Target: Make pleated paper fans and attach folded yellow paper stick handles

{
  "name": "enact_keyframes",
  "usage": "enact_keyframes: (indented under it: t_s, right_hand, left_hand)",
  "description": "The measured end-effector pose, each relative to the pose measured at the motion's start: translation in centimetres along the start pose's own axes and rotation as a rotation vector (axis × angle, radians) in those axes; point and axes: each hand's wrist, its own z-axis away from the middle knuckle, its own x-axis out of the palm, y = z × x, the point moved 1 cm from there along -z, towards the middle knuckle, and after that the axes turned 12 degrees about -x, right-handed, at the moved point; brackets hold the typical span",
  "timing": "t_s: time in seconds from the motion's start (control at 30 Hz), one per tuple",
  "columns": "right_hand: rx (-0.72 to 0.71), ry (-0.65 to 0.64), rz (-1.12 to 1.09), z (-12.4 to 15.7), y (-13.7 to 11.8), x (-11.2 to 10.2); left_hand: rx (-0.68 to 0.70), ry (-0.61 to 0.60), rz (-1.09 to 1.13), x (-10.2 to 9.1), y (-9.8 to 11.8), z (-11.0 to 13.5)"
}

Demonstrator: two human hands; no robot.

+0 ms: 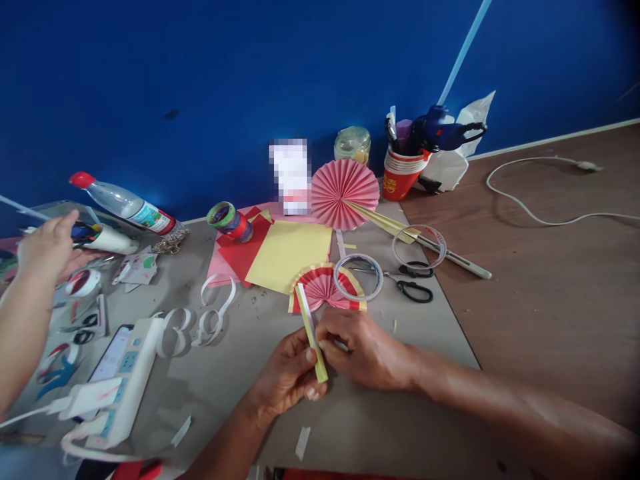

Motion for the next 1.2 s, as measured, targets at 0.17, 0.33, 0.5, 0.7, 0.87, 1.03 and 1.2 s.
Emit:
enact_keyframes:
  t_s: [0.17, 0.33, 0.5, 0.7, 0.87, 1.03, 1.2]
  right_hand:
    - [-0.060, -0.002, -0.021, 0.1, 0.0, 0.0]
    - [-0.096, -0.021, 0.091, 0.4, 0.1, 0.3]
    - [-0.125, -0.061, 0.213, 0.6, -0.1, 0.5]
    - [-0.145, -0.091, 0.228, 0.6, -0.2, 0.5]
    - [-0.162, -0.095, 0.238, 0.6, -0.1, 0.5]
    - [-0.193, -0.096, 0.247, 0.4, -0.3, 0.5]
    - [-0.153, -0.134, 0.206, 0.1, -0.4, 0.2]
  left_hand:
    - [-0.015, -0.048, 0.006, -0.2, 0.4, 0.2]
    - [-0.040, -0.009, -0.026, -0.2, 0.5, 0.2]
    - [-0.062, 0.001, -0.048, -0.1, 0.3, 0.1]
    - [-0.081, 0.032, -0.050, 0.0, 0.4, 0.2]
    - [-0.059, 0.045, -0.062, 0.3, 0.5, 0.1]
    - [-0.086, 0.057, -0.092, 0.7, 0.7, 0.3]
    - [-0.107, 0.078, -0.118, 1.0, 1.0, 0.7]
